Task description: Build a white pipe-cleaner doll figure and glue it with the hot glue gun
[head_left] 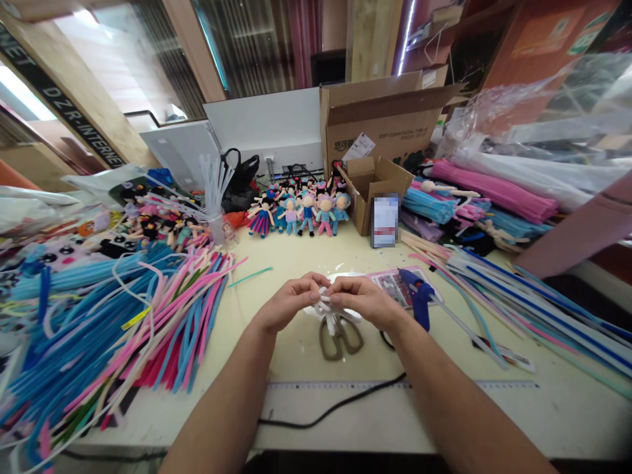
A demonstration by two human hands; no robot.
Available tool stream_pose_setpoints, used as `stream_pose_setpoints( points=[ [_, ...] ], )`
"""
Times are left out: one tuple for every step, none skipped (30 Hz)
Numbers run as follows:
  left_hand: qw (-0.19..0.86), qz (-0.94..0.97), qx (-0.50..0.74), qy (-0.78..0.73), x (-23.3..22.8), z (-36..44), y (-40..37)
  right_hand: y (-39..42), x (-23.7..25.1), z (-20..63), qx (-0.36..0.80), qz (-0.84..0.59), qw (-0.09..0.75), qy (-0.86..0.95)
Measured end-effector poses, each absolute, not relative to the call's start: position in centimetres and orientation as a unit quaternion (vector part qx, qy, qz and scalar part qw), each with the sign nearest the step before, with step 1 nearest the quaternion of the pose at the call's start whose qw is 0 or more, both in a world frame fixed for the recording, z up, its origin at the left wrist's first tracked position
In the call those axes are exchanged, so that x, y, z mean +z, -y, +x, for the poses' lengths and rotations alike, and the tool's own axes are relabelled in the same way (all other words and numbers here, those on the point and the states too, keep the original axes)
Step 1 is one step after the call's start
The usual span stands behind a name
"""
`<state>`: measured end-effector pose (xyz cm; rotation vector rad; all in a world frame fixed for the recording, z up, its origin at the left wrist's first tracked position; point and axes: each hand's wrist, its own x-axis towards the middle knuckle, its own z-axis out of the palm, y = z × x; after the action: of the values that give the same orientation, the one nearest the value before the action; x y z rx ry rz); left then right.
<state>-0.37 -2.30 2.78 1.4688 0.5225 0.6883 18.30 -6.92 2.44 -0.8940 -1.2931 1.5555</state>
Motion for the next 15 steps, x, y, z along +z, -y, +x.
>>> stream_pose_setpoints(
  points=[
    [0.661,0.648,0.301,-0.227,2.76,-0.38,2.28,7.01,2.57,18.21,0.635,-0.358,0.449,0.516],
    [0.665,0.647,0.299,-0.223,2.74,-0.39,2.26,7.1,2.69,18.12,0.639,-0.358,0.451,0.51],
    [0.667,0.647,0.297,-0.219,2.71,-0.4,2.24,7.18,2.79,18.02,0.64,-0.358,0.454,0.506],
    [0.669,0.647,0.296,-0.216,2.69,-0.41,2.23,7.26,2.87,17.93,0.64,-0.358,0.458,0.502],
    [0.67,0.647,0.295,-0.214,2.66,-0.41,2.23,7.33,2.91,17.85,0.64,-0.357,0.462,0.499],
    [0.671,0.647,0.294,-0.213,2.63,-0.42,2.23,7.39,2.91,17.78,0.642,-0.354,0.466,0.496],
    [0.672,0.647,0.293,-0.211,2.6,-0.43,2.23,7.43,2.9,17.72,0.645,-0.352,0.468,0.491],
    [0.674,0.646,0.292,-0.209,2.57,-0.43,2.24,7.46,2.87,17.67,0.649,-0.35,0.469,0.487],
    [0.676,0.644,0.292,-0.206,2.54,-0.44,2.24,7.47,2.85,17.63,0.653,-0.349,0.469,0.482],
    [0.678,0.643,0.293,-0.204,2.5,-0.44,2.24,7.48,2.84,17.6,0.656,-0.348,0.469,0.478],
    [0.679,0.641,0.295,-0.204,2.48,-0.44,2.24,7.48,2.86,17.58,0.657,-0.349,0.469,0.476],
    [0.679,0.639,0.297,-0.204,2.46,-0.43,2.24,7.48,2.89,17.56,0.658,-0.351,0.468,0.474],
    [0.679,0.638,0.299,-0.204,2.45,-0.43,2.25,7.48,2.93,17.54,0.659,-0.352,0.466,0.474],
    [0.68,0.636,0.302,-0.205,2.45,-0.42,2.25,7.48,2.97,17.53,0.661,-0.353,0.463,0.473],
    [0.68,0.635,0.303,-0.206,2.46,-0.41,2.26,7.48,3.01,17.53,0.663,-0.354,0.461,0.472]
  ],
)
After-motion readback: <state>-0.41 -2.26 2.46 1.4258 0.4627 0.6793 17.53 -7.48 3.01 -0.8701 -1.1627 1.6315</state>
